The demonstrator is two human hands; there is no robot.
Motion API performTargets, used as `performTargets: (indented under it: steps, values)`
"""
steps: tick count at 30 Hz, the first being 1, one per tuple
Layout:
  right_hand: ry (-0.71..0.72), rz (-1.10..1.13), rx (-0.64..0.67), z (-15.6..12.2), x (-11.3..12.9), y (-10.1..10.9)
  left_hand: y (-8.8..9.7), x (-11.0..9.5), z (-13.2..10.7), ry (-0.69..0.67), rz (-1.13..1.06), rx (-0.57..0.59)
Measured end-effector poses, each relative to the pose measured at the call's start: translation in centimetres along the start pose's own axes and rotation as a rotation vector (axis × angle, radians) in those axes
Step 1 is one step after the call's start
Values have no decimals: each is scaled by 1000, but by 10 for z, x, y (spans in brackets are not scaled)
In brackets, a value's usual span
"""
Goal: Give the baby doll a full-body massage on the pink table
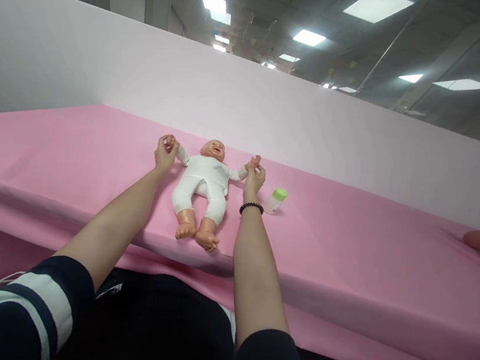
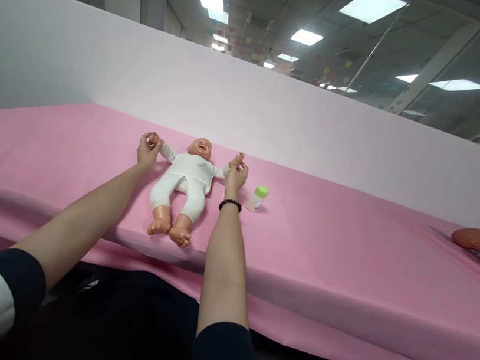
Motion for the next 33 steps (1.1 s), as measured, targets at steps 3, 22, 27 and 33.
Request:
performTargets:
  steps: [3, 22, 27, 33]
  values:
    - [24, 89, 26, -6, 11, -10, -17, -23, -16, -275, 164, 203]
    - [309, -104, 384, -27, 26, -45, -48, -28, -28, -474, 366, 549]
    - [159, 62, 110, -19, 22, -31, -29, -12, -6, -216, 54, 195]
    - [-112, -16, -177, -5, 6, -4, -11, 30, 22, 143, 135, 47]
Point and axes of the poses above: each hand's wrist, its own z-axis towards the middle knuckle, its own y-axis out of the back of the hand, x = y × z, the point moved 5 cm from there along z, towards the middle knuckle, and after that the axes turned 7 degrees about x, right-handed, at the moved point
